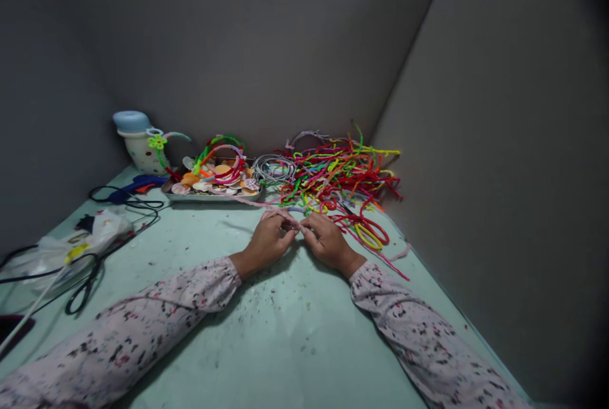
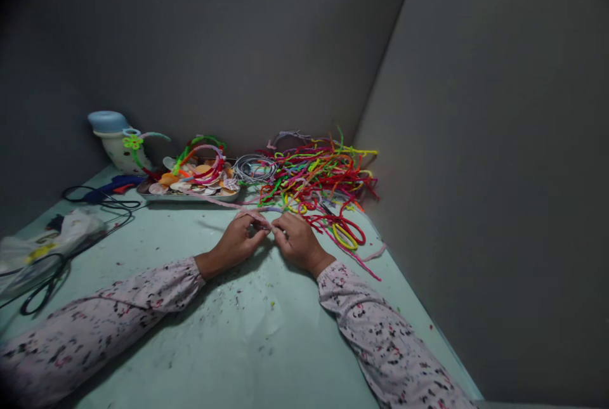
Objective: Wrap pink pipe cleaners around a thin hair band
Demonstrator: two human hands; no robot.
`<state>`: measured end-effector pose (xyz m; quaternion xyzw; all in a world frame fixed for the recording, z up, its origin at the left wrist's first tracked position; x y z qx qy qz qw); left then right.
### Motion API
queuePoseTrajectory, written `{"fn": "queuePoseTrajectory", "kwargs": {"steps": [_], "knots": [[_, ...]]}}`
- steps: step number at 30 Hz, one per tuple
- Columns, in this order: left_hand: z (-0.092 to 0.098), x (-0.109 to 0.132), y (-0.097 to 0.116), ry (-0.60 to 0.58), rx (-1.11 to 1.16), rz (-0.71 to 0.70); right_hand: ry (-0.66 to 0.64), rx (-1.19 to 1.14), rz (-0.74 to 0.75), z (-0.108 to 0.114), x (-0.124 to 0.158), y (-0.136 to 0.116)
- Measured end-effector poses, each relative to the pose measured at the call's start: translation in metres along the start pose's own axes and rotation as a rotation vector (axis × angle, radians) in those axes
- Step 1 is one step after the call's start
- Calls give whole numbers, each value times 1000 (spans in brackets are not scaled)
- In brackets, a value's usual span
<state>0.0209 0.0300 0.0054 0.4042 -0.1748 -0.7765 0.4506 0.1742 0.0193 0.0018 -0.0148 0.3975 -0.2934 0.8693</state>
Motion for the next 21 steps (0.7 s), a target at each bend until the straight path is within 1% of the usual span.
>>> {"fn": "queuePoseTrajectory", "kwargs": {"steps": [14,21], "knots": [[-1,1,-2,1,45,7,-6,-6,-7,0,0,0],[-3,0,-4,-42,103,8,-12,3,-5,0,0,-1]]}}
Point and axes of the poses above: each hand's wrist, its own x-axis away from the middle knuckle, its own z-axis out of the back of the hand, y = z × x, the point moved 4 cm from there along -x, towards the middle knuckle, and after that the axes turned 7 degrees about z, right-handed, at the moved point
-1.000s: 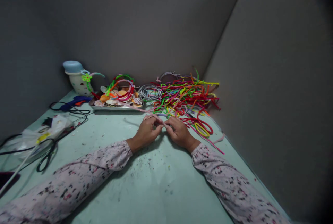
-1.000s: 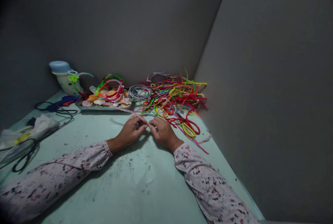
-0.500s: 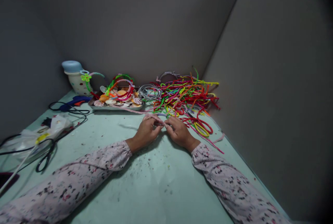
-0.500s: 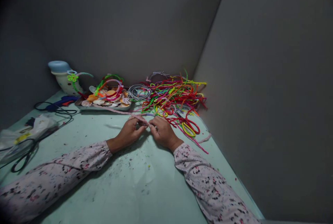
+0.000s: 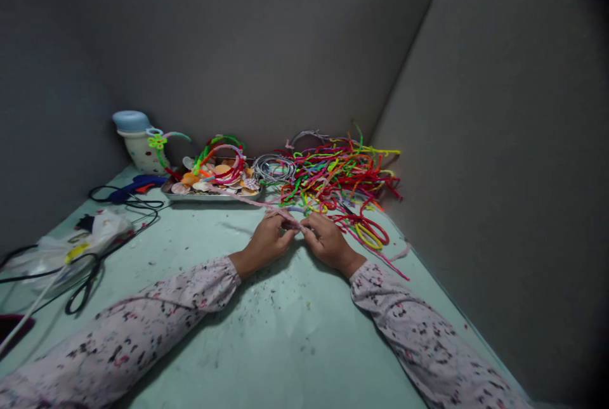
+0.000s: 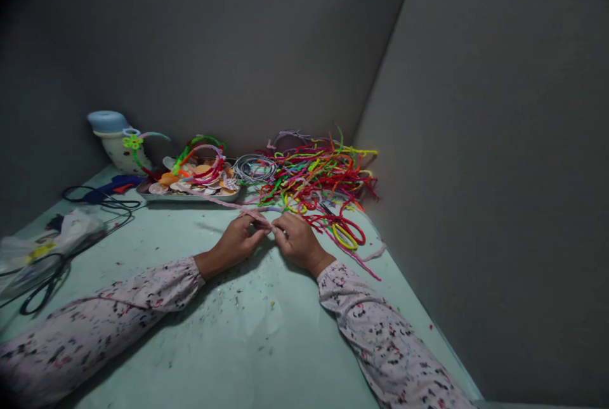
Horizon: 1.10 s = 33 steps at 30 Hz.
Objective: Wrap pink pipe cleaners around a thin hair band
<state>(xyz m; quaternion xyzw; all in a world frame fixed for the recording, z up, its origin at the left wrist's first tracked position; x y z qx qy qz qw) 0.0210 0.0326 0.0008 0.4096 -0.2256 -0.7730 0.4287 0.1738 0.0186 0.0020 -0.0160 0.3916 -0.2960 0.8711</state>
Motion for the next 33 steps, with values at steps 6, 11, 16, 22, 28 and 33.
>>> {"fn": "queuePoseTrajectory", "kwargs": {"steps": [6,11,16,22,28,33], "knots": [[0,0,3,5,30,1,1,-8,-2,0,0,0],[1,0,4,-1,59,24,7,-3,0,-1,0,1],[2,0,6,-14,88,42,12,4,7,-1,0,1],[1,0,4,-19,81,57,17,-7,10,-1,0,1],[1,-1,3,-24,74,29,1,2,9,0,-1,-1],[2,-2,2,2,62,35,-8,-4,9,0,-1,-3]]}}
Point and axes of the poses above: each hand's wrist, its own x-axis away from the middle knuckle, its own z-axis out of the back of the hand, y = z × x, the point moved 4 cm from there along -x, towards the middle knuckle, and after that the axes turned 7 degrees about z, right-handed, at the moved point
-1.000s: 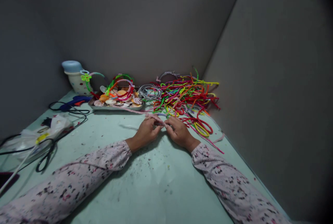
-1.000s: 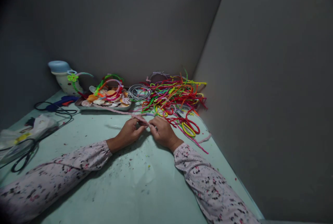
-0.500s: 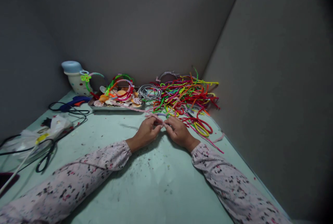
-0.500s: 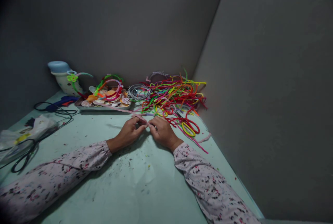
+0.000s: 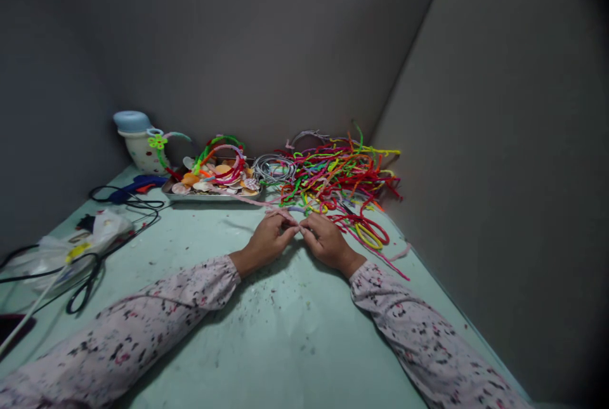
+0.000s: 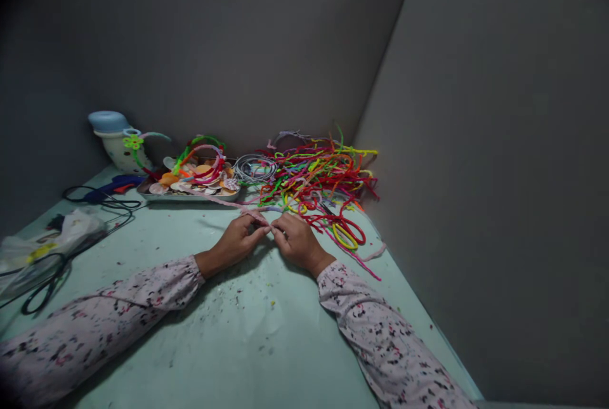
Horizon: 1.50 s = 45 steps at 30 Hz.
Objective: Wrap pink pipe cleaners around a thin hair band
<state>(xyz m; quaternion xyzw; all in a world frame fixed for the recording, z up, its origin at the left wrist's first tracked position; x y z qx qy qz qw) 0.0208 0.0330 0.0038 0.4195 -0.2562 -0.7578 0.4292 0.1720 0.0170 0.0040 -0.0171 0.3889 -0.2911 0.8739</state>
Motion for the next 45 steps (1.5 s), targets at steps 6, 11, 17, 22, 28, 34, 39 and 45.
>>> {"fn": "queuePoseTrajectory", "kwargs": {"steps": [6,11,17,22,28,34,39,45], "knots": [[0,0,3,-25,-35,43,-6,15,3,-1,0,0],[1,0,3,-38,-30,102,-18,4,2,-1,0,0],[1,0,3,-28,-42,65,-12,11,1,-1,0,0],[1,-1,0,-19,-68,57,-9,15,4,-1,0,-1],[2,-2,2,-26,-62,79,-34,20,12,-2,0,-2],[1,-2,-1,-53,15,146,-46,41,27,-3,1,-1],[-2,-2,-7,-75,47,180,-51,42,31,-4,2,-1],[-3,-4,-9,-80,82,188,-59,39,38,-4,2,0]]}}
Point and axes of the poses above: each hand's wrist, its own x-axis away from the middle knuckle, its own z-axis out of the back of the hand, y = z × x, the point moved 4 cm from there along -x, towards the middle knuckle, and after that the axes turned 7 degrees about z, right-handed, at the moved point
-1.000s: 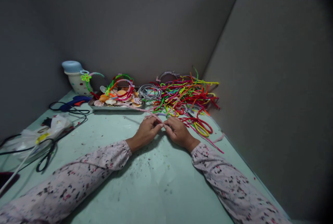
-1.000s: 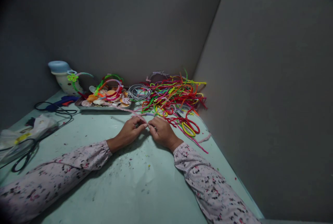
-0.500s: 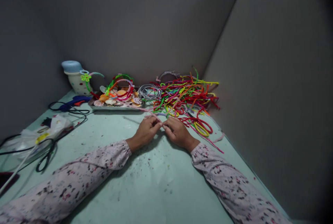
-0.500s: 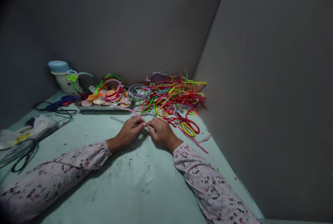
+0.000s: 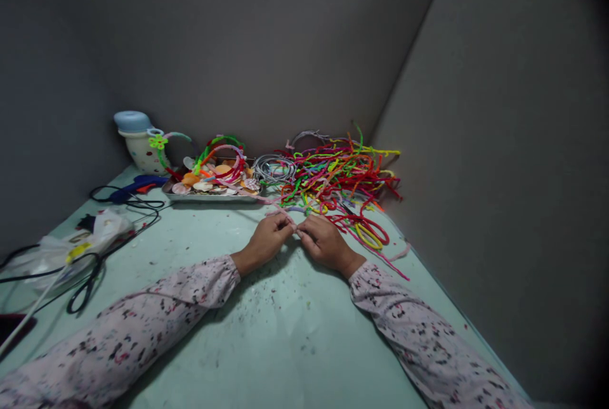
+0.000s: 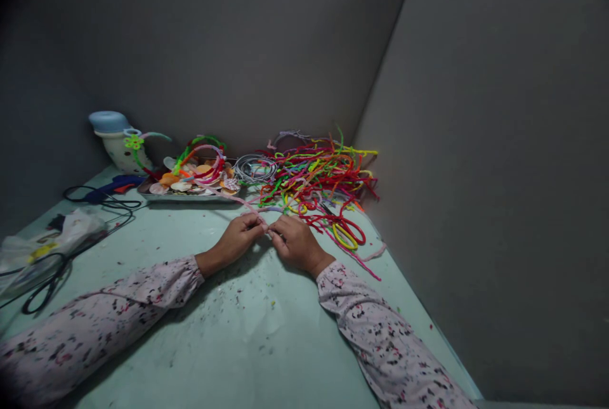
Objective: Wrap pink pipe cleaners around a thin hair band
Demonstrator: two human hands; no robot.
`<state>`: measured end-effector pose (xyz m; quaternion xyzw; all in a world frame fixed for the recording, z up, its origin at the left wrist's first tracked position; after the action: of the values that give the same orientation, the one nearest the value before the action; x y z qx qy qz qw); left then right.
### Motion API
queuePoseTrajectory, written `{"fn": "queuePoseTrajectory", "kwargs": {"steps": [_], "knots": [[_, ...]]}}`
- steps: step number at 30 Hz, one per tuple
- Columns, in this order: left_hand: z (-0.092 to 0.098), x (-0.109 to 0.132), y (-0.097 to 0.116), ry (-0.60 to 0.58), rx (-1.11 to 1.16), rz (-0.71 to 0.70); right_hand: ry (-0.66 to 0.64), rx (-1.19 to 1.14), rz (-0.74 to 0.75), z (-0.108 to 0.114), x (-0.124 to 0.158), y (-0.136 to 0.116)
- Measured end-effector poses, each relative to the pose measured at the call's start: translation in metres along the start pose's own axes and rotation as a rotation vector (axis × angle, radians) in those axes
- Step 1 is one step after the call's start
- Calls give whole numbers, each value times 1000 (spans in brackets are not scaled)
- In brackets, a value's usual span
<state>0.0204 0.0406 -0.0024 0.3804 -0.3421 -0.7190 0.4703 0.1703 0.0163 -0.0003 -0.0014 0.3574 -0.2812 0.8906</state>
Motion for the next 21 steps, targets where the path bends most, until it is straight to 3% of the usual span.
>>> {"fn": "queuePoseTrajectory", "kwargs": {"steps": [7,21], "knots": [[-2,-2,-2,-67,29,22,-24,17,0,-1,0,1],[6,5,13,133,-59,-215,110,-48,-108,1,1,10]]}}
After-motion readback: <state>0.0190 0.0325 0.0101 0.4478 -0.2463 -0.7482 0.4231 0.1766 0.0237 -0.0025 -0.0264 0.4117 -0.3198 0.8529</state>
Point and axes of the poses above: each hand's wrist, its own x-axis away from the middle knuckle, its own z-axis out of the back of the hand, y = z × x, the point moved 4 cm from there along -x, towards the middle knuckle, and after that the axes turned 7 degrees about z, right-handed, at the moved point
